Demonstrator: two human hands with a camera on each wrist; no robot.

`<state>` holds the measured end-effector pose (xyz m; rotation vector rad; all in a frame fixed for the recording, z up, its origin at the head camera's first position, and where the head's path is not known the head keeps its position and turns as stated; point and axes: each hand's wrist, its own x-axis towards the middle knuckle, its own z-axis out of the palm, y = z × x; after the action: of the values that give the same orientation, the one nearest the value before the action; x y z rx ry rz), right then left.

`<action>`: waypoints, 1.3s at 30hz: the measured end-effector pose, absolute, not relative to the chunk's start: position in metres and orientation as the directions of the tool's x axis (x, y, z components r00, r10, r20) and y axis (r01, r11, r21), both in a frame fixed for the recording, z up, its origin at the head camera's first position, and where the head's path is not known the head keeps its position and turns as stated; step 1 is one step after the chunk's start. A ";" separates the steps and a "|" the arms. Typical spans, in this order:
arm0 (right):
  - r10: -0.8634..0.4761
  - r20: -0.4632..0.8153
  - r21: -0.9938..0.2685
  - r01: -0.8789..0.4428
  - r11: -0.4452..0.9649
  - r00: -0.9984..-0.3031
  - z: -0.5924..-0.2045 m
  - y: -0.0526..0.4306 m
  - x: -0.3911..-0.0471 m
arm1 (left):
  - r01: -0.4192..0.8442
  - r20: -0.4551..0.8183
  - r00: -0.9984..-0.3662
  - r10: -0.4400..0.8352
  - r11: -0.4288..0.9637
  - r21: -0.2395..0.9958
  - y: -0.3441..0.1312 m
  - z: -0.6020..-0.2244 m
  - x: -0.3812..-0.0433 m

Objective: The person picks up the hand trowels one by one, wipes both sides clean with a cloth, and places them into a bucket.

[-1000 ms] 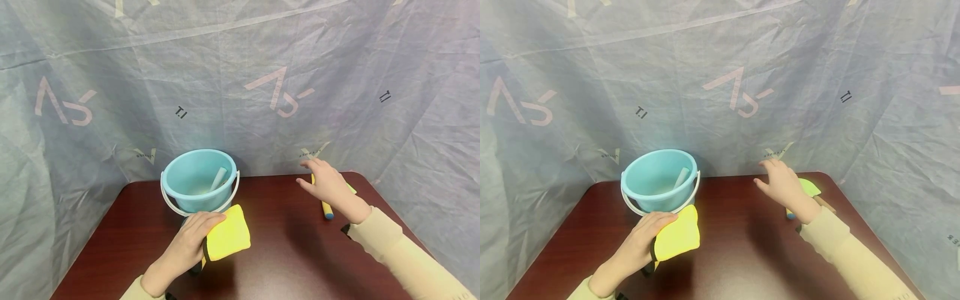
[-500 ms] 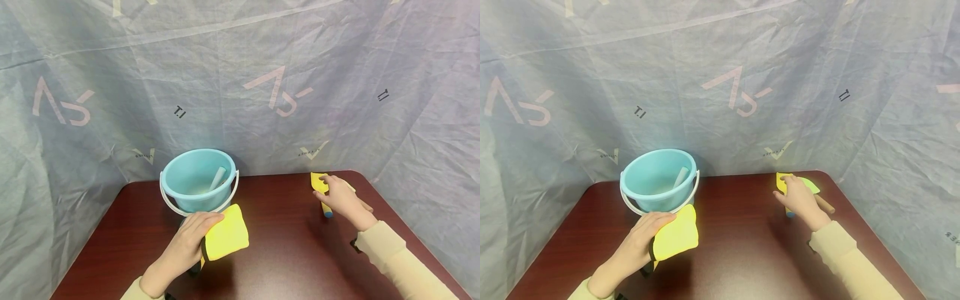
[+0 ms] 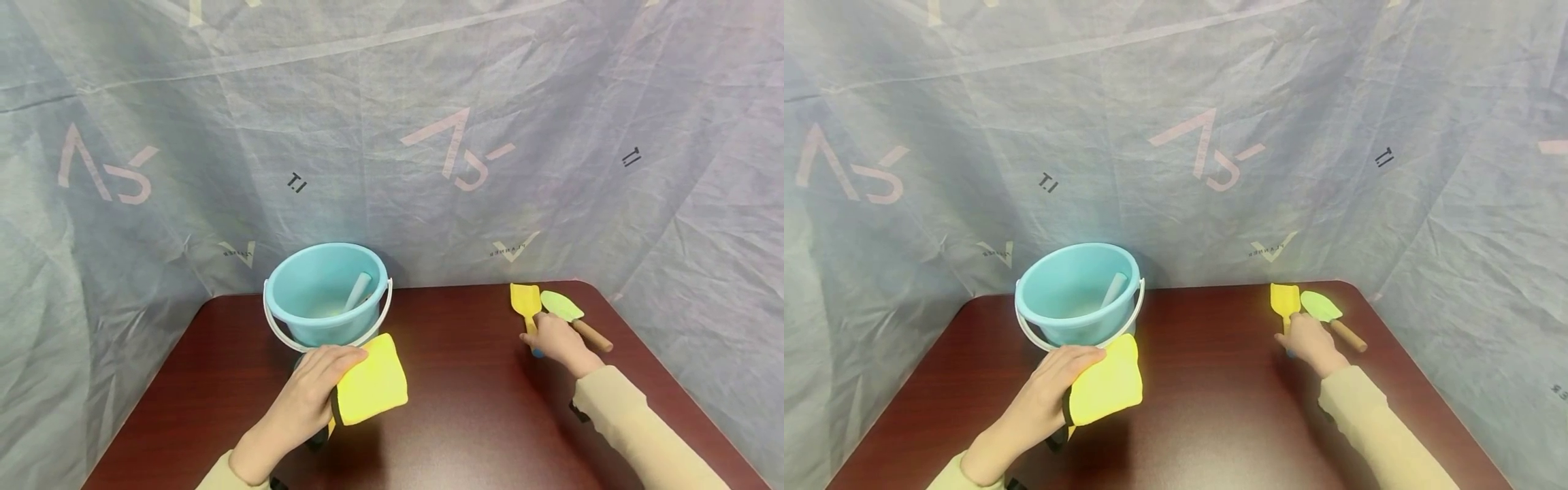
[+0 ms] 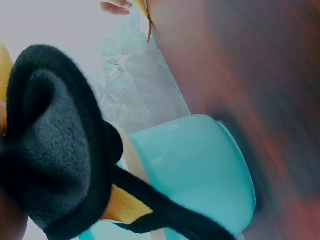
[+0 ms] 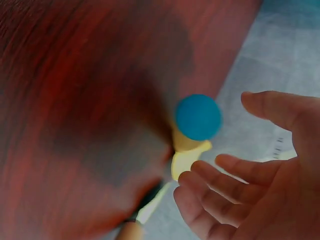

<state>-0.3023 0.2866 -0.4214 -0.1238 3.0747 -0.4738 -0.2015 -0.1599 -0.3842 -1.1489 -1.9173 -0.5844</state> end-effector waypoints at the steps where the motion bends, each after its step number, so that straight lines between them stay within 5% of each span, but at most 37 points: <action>1: -0.071 -0.023 -0.304 -0.061 0.951 -0.997 -0.425 0.288 -0.304 | 0.878 0.822 -0.261 0.506 0.479 -0.017 -0.160 -0.384 -0.201; 21: 0.100 -0.219 -0.325 0.169 0.930 -0.971 -0.449 0.298 -0.333 | 0.880 0.817 -0.263 0.513 0.474 -0.015 -0.160 -0.386 -0.201; 39: 0.120 -0.281 -0.336 0.215 0.917 -0.952 -0.437 0.301 -0.337 | 0.866 0.806 -0.299 0.511 0.500 0.004 -0.168 -0.382 -0.199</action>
<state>-0.3371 0.3010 -0.4373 0.2510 2.8228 -0.5368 -0.1993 -0.1677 -0.3817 -1.1311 -1.9649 -0.5779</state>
